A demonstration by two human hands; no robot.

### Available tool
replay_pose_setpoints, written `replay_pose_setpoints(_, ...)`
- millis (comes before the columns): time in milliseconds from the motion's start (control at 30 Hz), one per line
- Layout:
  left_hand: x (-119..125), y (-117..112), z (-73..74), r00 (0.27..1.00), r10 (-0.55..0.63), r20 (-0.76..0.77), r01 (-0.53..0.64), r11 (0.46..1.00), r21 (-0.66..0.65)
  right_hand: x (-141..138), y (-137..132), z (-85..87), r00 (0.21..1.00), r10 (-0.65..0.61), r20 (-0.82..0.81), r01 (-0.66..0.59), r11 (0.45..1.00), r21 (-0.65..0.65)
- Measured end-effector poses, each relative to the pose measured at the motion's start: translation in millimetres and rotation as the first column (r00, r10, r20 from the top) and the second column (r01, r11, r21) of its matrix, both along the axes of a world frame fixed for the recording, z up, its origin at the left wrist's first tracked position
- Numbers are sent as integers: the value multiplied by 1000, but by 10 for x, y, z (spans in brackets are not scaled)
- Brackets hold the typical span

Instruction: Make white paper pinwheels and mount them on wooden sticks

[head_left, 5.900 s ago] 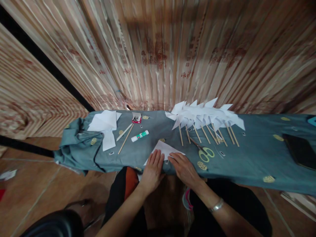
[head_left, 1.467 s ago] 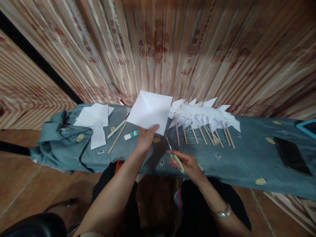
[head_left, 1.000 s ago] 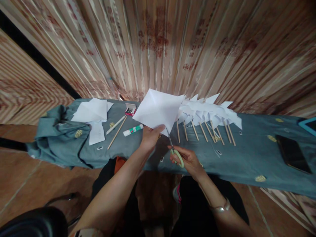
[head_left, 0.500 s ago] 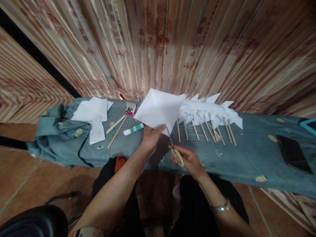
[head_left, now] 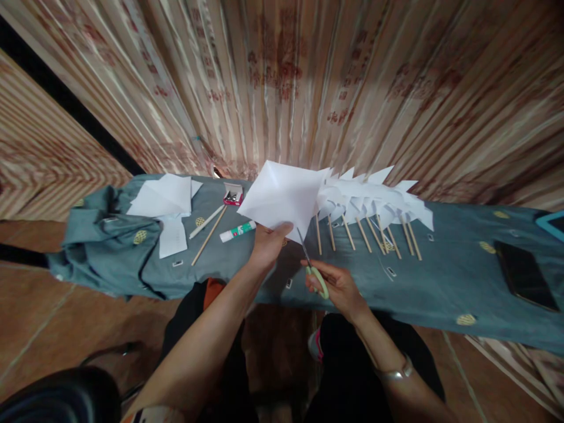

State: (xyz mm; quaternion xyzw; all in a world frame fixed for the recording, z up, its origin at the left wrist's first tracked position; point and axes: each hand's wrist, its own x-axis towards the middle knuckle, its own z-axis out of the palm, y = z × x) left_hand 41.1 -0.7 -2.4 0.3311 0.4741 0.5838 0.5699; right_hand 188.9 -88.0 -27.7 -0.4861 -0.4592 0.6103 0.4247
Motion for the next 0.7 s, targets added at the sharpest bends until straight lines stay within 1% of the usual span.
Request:
replay_pose_setpoints(233,-4,1,-3,1000,3,-20,-3,1000,10,-3,4,12,1000,-14,-3,14,1000,-13)
replay_pose_setpoints(433,16,-35,17,999,-32,-35,31,999,-10,-6,13,-6,1000,-20,0,20,1000,13)
replay_pose_setpoints(567,16,-38,5,999,-37,-35,37,999,-14,-11,17,-33,999,-43,-3,44,999,17)
replay_pose_setpoints(700,3,-27,-4,999,-42,-28,42,999,-12,-21,18,-23,999,-52,-10,52,998,18)
